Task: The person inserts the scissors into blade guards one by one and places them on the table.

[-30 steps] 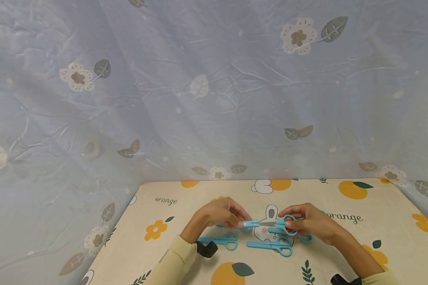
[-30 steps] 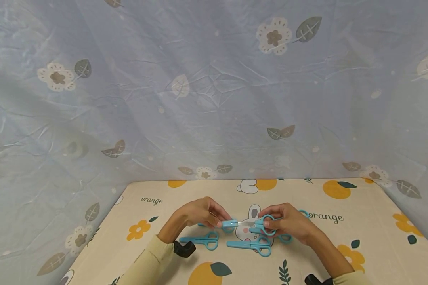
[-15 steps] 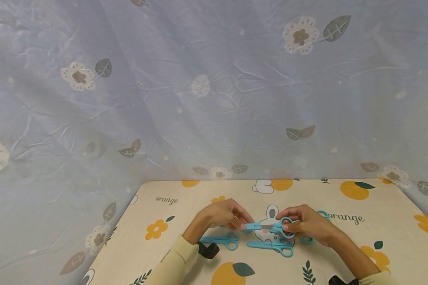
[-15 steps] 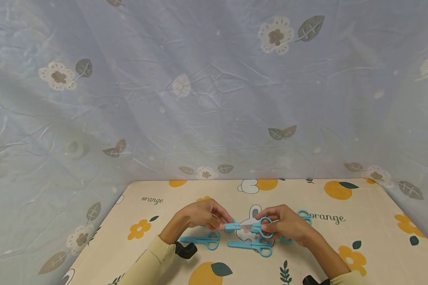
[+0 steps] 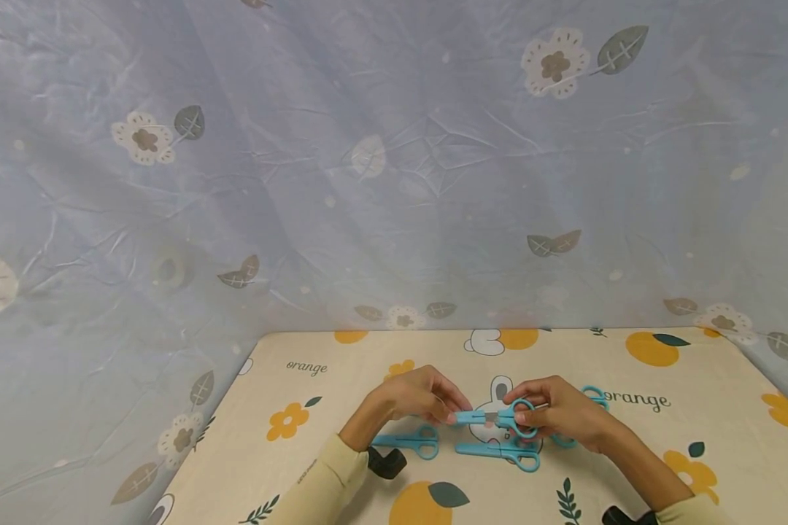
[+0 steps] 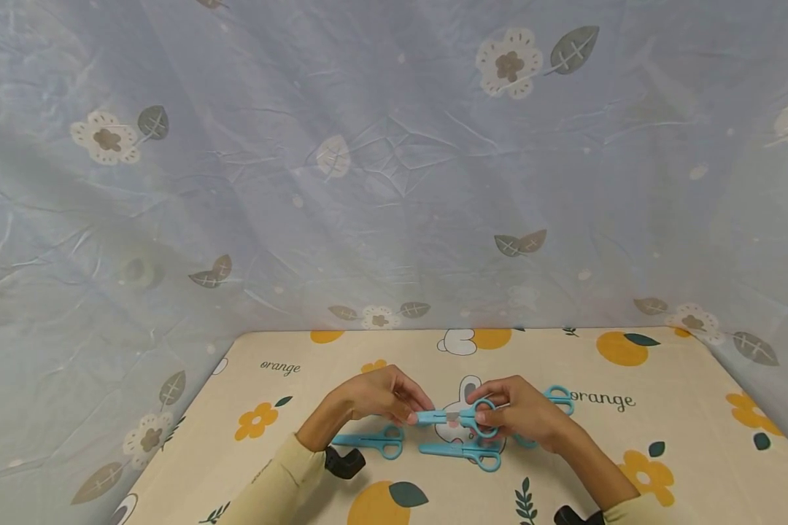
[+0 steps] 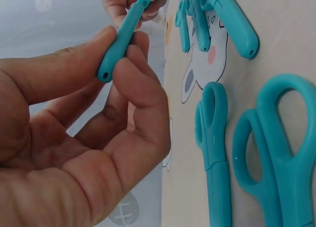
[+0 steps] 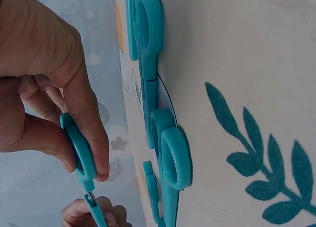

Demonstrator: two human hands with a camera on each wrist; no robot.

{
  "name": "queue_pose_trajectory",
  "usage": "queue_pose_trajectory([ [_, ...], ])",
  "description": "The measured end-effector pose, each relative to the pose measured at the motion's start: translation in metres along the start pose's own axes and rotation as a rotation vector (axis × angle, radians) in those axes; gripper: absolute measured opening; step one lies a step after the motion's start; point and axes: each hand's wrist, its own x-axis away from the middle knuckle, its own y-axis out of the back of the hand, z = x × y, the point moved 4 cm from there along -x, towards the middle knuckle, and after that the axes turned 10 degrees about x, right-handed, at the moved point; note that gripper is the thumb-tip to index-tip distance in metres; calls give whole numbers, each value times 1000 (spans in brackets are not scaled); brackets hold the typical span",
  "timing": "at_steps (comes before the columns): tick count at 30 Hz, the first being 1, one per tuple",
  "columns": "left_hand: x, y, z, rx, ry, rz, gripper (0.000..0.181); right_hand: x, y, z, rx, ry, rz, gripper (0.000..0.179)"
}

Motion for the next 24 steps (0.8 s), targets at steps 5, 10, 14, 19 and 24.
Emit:
queue_pose_trajectory([
  [5,-2,-2,-2,-30,-9,-34,26,-1,1,1,13,-5,-16,44],
  [10,-3,-3,-1,-51,-19,-50,26,-2,0,1,22,-6,-46,41],
  [14,-3,-3,1,-44,-15,-67,26,-2,-3,2,37,3,-74,39],
  [19,-3,-3,4,-18,-4,-93,26,-4,-7,3,59,9,-94,36],
  [24,-2,-4,3,-46,-20,-113,26,-6,-8,2,36,-13,-83,37],
])
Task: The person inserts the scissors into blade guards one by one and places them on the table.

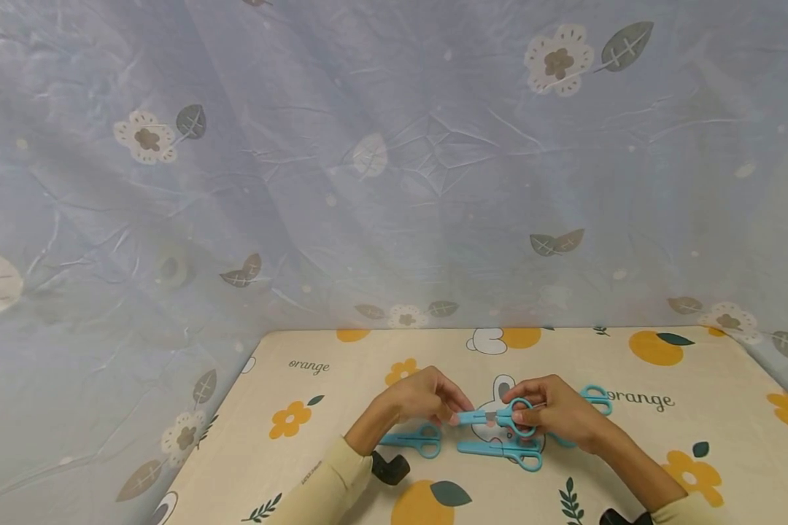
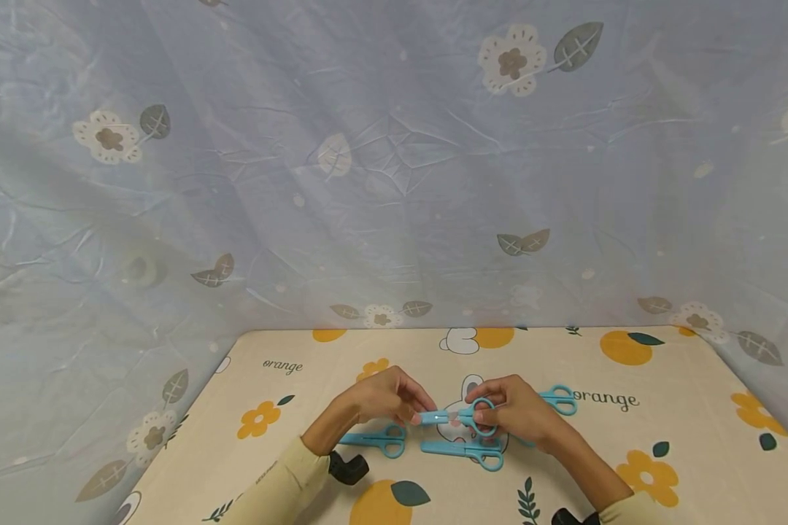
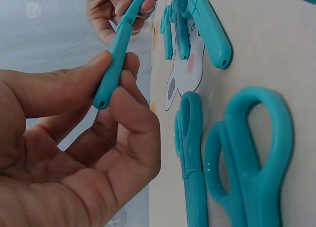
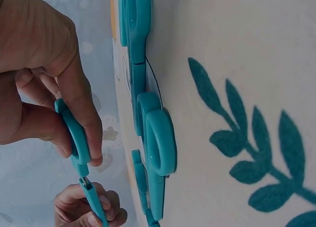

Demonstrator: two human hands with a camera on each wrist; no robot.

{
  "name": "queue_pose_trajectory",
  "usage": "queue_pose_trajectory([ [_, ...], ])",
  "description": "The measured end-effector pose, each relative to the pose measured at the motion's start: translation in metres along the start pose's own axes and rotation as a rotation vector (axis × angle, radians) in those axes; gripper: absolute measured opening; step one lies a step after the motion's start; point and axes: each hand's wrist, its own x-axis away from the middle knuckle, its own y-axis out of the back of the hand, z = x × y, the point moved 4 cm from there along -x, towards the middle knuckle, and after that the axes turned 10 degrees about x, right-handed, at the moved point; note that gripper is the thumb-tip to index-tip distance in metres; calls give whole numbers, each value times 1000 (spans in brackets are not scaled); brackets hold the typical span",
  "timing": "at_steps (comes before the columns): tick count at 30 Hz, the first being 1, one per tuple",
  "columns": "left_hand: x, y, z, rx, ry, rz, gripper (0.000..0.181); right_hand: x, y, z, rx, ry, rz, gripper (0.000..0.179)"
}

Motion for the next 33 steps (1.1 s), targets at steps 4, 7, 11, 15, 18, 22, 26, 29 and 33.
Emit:
queue_pose_trajectory([
  [4,0,-1,-2,-17,-12,-9,27,0,0,-1,-25,-15,6,38],
  [7,0,-1,-3,-19,-6,-15,26,0,-2,-2,-37,-17,3,36],
  [11,0,-1,-2,-12,15,-18,25,1,-4,-3,-42,-18,0,35],
  [15,0,-3,-1,-1,33,-11,24,2,-6,-4,-34,-14,9,36],
  [18,0,-5,-1,-7,37,-6,24,3,-7,-4,-31,-9,22,37],
  [22,1,-8,-3,-30,28,-2,23,3,-7,-3,-15,-10,39,38],
  [26,1,-9,-4,-36,24,-1,24,3,-7,-3,-8,-24,45,37],
  [29,1,-10,-4,-29,24,-5,24,3,-8,-3,-19,-28,40,35],
  [33,1,-11,-1,1,35,-17,25,3,-9,-4,-17,-23,14,32],
])
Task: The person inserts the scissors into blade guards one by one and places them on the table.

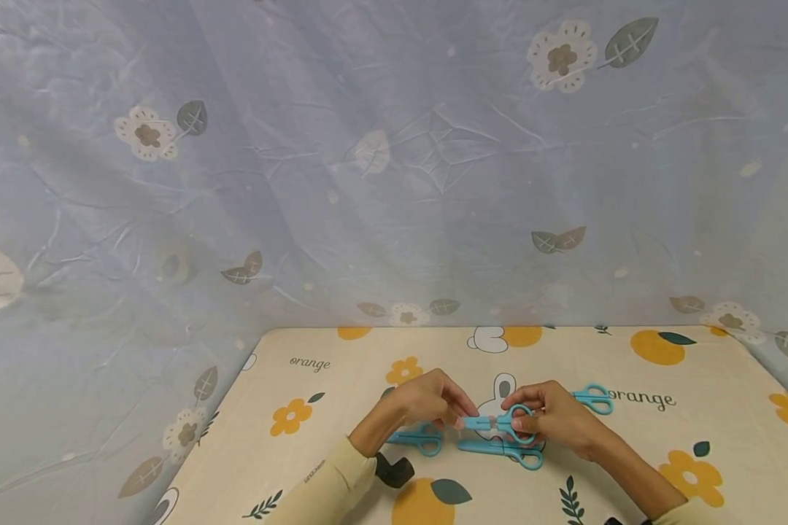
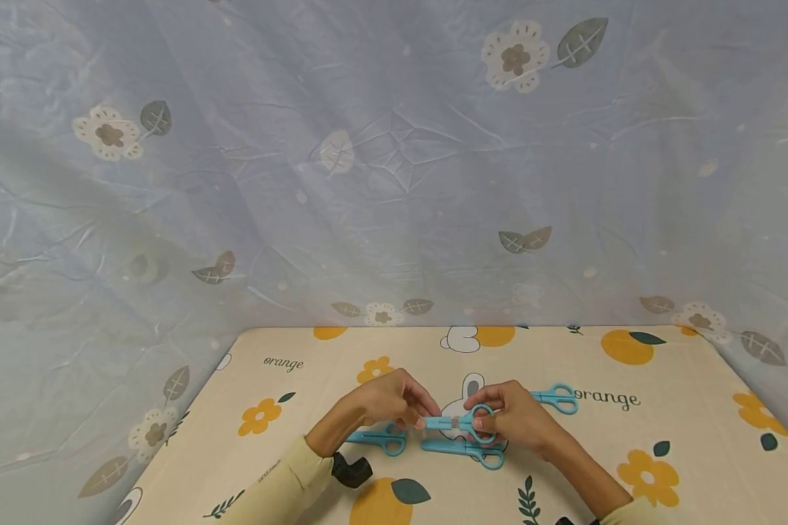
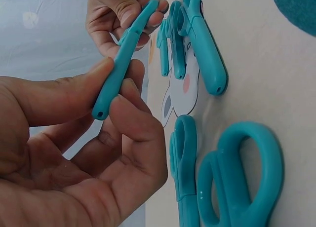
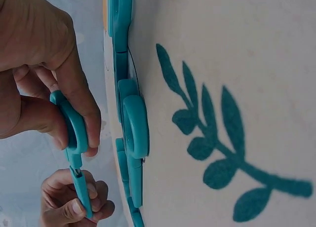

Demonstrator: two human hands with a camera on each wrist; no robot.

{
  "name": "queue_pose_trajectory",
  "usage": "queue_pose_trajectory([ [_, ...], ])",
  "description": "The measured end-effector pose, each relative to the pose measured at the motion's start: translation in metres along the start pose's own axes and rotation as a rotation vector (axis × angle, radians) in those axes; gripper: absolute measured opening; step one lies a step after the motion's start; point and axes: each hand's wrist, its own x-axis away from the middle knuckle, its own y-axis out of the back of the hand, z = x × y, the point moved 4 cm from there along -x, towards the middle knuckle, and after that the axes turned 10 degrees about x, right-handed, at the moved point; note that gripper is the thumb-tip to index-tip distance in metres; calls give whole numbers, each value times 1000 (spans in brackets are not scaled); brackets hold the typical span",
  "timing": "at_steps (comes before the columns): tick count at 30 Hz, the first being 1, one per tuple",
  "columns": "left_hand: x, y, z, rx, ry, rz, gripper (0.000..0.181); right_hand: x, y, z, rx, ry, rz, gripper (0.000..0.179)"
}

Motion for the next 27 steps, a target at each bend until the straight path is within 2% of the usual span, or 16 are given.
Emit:
queue_pose_trajectory([
  [5,0,-1,1,17,3,-15,25,-1,0,0,3,0,-20,30],
  [15,0,-5,-4,-52,-67,-13,27,-1,-1,1,8,-27,-13,30],
  [22,-2,-4,0,-27,-50,-26,25,-2,-3,3,18,-31,-49,30],
  [27,-3,-6,1,-29,-58,-29,24,-3,-3,4,19,-23,-33,30],
])
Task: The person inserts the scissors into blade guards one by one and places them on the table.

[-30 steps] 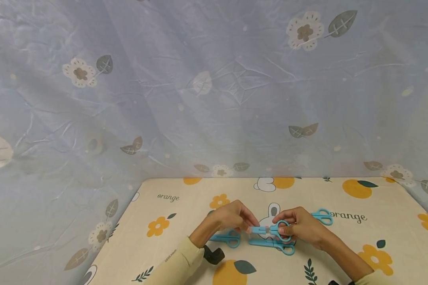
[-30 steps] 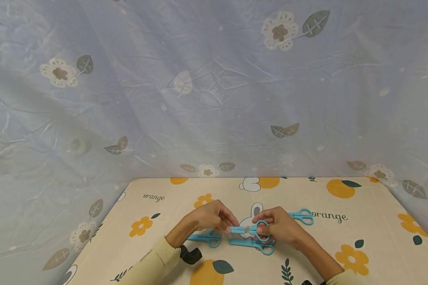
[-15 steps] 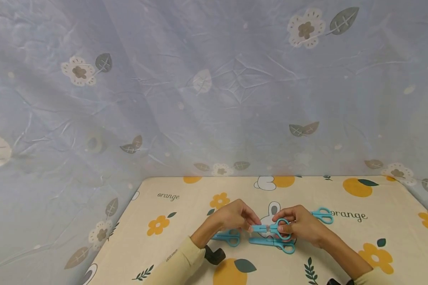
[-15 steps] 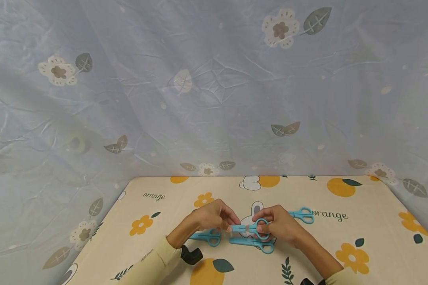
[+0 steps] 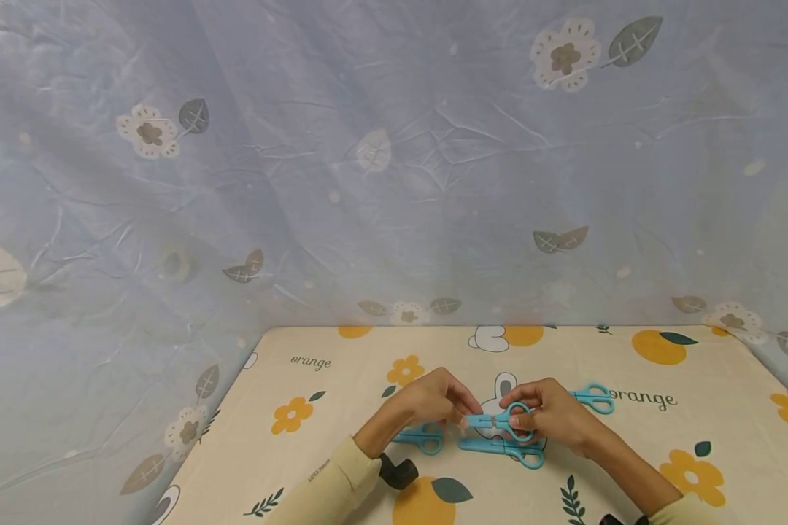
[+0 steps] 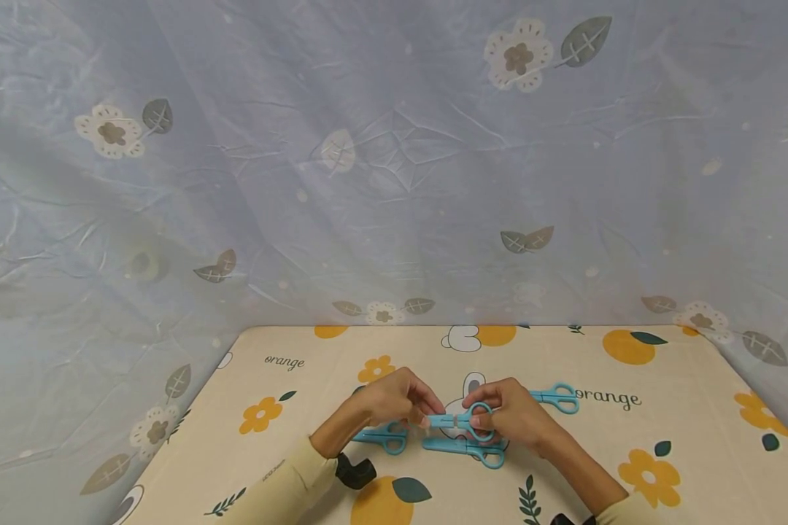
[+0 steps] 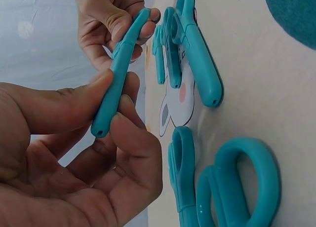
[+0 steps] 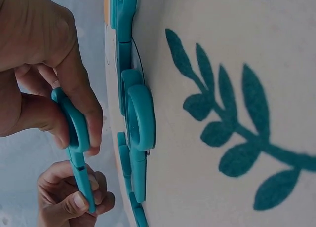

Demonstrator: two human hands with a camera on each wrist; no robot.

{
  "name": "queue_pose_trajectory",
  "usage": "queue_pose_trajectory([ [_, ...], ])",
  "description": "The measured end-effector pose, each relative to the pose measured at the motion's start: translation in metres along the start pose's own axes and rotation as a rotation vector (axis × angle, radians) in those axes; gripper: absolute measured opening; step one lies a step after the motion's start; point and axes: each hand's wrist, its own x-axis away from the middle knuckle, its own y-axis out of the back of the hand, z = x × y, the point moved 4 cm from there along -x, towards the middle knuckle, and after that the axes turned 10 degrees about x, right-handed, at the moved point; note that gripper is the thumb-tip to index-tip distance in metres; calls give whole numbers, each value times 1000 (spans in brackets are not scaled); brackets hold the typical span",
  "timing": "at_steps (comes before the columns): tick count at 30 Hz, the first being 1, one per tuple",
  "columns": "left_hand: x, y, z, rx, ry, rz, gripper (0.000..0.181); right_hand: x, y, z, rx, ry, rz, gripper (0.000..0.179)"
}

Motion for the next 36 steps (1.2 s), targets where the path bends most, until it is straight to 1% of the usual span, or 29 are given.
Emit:
queue_pose_trajectory([
  [4,0,-2,-3,-19,-12,-3,25,-1,1,-1,-17,10,23,31],
  [6,-1,-2,-4,-26,-4,-8,25,-2,0,-1,-27,14,26,32],
  [12,-1,-3,-4,-32,13,-17,26,-3,-3,2,-34,63,12,30],
  [15,-1,-3,-4,-26,9,-13,26,-3,-3,3,-28,55,10,30],
  [19,-2,-1,-4,-13,10,10,25,-5,-2,5,-1,46,17,29],
  [23,-3,4,-5,2,14,46,25,-8,1,8,57,67,35,28],
  [27,-6,11,-7,-14,0,63,25,-12,7,12,115,101,51,31],
  [31,-11,20,-9,-56,-26,50,25,-19,14,16,130,115,59,34],
  [34,-15,26,-9,-72,-36,30,24,-24,18,18,145,108,52,35],
  [36,-19,29,-8,-68,-39,19,24,-27,20,19,167,97,41,34],
])
